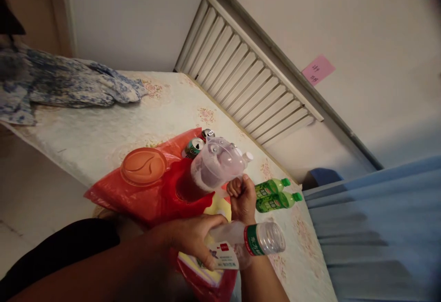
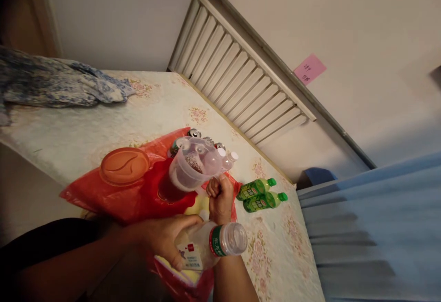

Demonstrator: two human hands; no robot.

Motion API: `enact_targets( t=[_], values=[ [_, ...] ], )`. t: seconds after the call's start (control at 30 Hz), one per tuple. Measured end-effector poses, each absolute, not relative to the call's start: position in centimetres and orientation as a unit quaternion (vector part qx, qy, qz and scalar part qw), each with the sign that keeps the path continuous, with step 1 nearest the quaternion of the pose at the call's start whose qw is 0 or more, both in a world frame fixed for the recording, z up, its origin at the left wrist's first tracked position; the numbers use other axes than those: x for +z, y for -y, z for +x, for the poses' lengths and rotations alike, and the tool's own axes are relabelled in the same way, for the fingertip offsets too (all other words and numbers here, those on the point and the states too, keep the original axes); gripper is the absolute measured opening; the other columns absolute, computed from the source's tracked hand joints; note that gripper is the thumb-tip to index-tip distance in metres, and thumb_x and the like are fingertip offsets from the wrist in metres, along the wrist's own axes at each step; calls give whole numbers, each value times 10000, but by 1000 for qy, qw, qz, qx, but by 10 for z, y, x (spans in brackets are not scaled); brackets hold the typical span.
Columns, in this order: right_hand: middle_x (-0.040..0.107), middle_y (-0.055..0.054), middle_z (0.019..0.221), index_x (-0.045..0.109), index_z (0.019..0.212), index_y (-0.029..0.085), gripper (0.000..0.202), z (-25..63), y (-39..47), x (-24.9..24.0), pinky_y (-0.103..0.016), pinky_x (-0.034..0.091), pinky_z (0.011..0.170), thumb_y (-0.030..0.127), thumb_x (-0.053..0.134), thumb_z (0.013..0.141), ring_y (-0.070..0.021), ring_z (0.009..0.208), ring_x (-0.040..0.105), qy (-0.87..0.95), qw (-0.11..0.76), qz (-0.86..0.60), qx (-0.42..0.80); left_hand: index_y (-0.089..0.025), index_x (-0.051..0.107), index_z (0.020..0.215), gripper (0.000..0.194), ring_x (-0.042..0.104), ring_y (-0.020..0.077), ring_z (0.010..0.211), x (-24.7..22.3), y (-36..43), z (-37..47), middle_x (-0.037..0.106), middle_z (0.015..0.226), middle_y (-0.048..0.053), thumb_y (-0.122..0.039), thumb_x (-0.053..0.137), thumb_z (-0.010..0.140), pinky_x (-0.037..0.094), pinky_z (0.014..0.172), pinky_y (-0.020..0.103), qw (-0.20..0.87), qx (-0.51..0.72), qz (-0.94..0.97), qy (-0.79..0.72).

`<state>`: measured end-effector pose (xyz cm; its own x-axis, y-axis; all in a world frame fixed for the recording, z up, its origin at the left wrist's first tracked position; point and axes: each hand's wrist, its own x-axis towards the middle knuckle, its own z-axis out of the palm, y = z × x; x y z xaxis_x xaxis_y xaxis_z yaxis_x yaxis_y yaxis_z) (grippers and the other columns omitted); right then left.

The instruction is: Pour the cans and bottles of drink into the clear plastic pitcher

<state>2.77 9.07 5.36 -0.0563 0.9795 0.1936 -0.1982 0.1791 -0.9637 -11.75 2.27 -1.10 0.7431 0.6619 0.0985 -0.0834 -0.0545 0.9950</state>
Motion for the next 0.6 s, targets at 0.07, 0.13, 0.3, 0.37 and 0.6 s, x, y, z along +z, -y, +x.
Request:
enact_targets(
  t=[0.07,0.13,0.3,0.37,0.6],
  values=[
    [240,103,467,363,552,232,457,31,-90,67,-238,227,427,490,605,840,-73,409,180,507,578,-392,505,-224,641,1114,671,628,288,966,-10,-25,-119,673,1040,22,-381,890,512,515,772,339,653,293,670,-200],
    [249,103,459,360,545,231,459,38,-88,83,-235,240,424,495,619,817,-69,402,185,506,588,-399,489,-226,624,1133,719,629,277,961,-9,-28,-121,672,1044,17,-394,904,493,519,773,331,667,290,663,-177],
    [271,101,461,362,547,220,445,64,-77,128,-233,212,404,431,665,795,-62,397,177,492,639,-392,443,-238,565,1245,753,629,261,1022,5,-35,-134,668,1120,17,-328,864,560,519,819,310,676,309,644,-182],
    [280,101,483,346,560,215,433,74,-71,143,-228,196,403,360,683,788,-58,405,177,478,665,-382,429,-233,558,1263,773,623,273,1050,10,-39,-140,665,1143,24,-318,856,555,520,828,313,656,328,647,-209],
    [258,108,494,331,566,220,427,111,-56,177,-229,184,396,293,683,797,-59,413,148,490,663,-407,394,-205,508,1252,713,646,247,961,-1,-62,-148,677,1065,27,-377,795,623,517,769,303,605,394,627,-293]
  ],
)
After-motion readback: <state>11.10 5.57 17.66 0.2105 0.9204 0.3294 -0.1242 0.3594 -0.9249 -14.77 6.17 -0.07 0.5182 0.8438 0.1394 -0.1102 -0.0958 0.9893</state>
